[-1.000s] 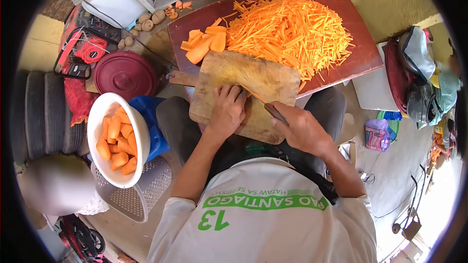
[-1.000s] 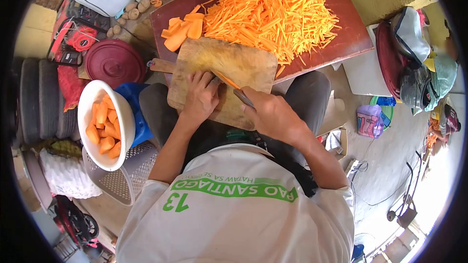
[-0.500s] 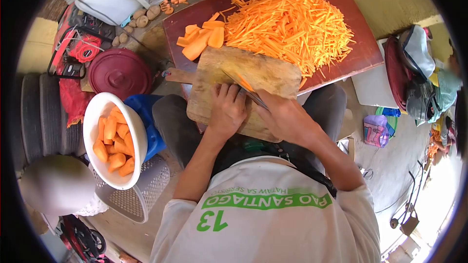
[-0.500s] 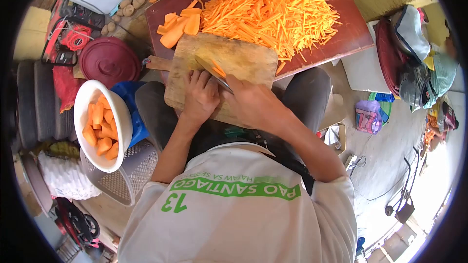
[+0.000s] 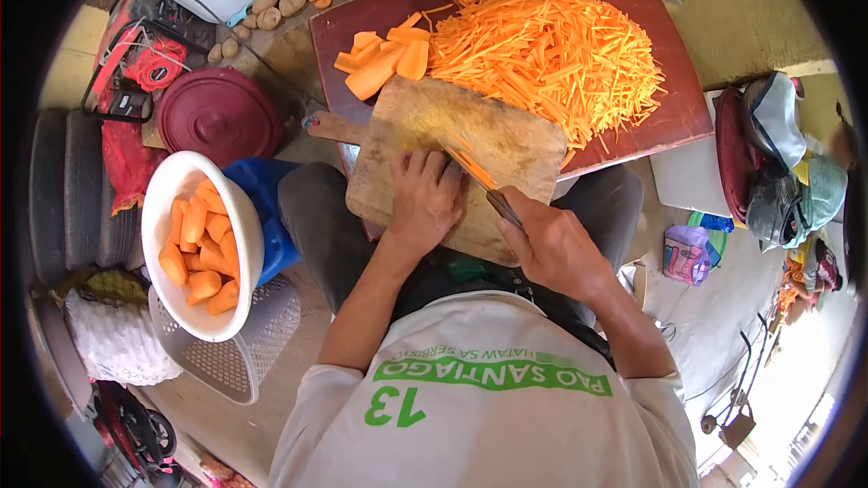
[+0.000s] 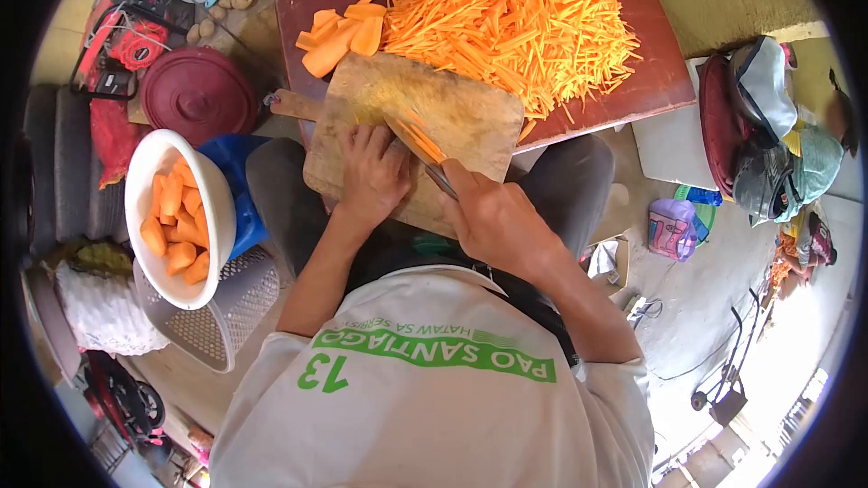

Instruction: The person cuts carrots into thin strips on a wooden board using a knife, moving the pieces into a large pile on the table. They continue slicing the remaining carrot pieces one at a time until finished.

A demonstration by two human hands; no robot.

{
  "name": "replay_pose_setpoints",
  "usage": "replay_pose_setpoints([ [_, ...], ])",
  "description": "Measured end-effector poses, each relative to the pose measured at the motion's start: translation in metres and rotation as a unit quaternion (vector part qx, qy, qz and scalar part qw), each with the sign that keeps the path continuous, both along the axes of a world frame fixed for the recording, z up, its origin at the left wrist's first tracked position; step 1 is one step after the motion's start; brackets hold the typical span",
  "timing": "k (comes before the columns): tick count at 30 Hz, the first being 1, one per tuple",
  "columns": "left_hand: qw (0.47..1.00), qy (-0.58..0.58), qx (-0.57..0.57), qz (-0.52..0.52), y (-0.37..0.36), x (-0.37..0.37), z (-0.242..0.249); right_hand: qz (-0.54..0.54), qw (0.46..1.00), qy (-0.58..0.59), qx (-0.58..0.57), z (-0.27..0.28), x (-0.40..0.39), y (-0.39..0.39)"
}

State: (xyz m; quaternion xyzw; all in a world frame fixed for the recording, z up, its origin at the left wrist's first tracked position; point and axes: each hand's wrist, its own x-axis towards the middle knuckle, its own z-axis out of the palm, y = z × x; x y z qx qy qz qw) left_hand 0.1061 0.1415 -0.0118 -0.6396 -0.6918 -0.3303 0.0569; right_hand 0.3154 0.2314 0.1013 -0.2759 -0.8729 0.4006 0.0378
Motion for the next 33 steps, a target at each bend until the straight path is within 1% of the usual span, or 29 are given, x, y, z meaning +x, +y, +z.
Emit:
replay_pose_setpoints([
  [3,1.0,0.014,-0.007,0.003,0.0,0.001,0.004,0.003,0.999,0.048,0.027,-0.022,-0.017,0.006],
  [6,1.0,0.012,-0.017,0.008,-0.003,0.002,0.003,0.034,0.998,0.033,0.051,-0.031,-0.034,0.018],
  [7,1.0,0.008,-0.019,0.01,-0.001,0.0,0.002,0.031,0.996,0.062,0.057,-0.026,-0.031,0.017],
  [9,1.0,0.001,0.015,0.004,0.002,-0.001,0.001,0.036,0.99,0.115,0.068,-0.009,-0.018,0.01],
  [10,1.0,-0.005,0.03,0.005,0.001,0.0,0.0,0.026,0.994,0.091,0.049,-0.008,-0.013,0.007],
  [12,1.0,-0.008,0.01,0.005,-0.001,0.0,0.002,-0.001,0.999,0.043,0.01,-0.009,-0.005,0.0],
  [15,1.0,0.005,0.002,0.002,0.0,0.0,0.003,0.014,0.998,0.057,0.035,-0.024,-0.022,0.01],
  [18,1.0,0.009,0.006,0.004,0.0,0.0,0.002,0.024,0.999,0.032,0.013,-0.02,-0.025,0.016],
  [21,1.0,-0.004,-0.013,0.003,-0.003,0.0,0.004,0.008,0.999,0.044,0.0,-0.004,-0.006,0.003],
  [24,1.0,-0.004,-0.025,0.0,-0.005,-0.001,0.005,-0.008,0.996,0.086,0.036,-0.022,-0.009,0.001],
  [26,1.0,-0.005,-0.018,0.0,-0.003,0.001,0.005,0.002,0.998,0.053,0.036,-0.029,-0.014,0.009],
  [27,1.0,-0.008,-0.015,0.002,-0.003,0.001,0.002,0.007,0.999,0.037,0.035,-0.03,-0.015,0.011],
  [30,1.0,-0.015,-0.002,0.006,-0.002,0.0,0.001,0.004,0.995,0.098,0.031,-0.015,-0.013,0.007],
  [33,1.0,-0.015,-0.008,0.011,-0.006,0.001,0.003,-0.002,0.996,0.077,0.041,-0.024,-0.009,0.003],
])
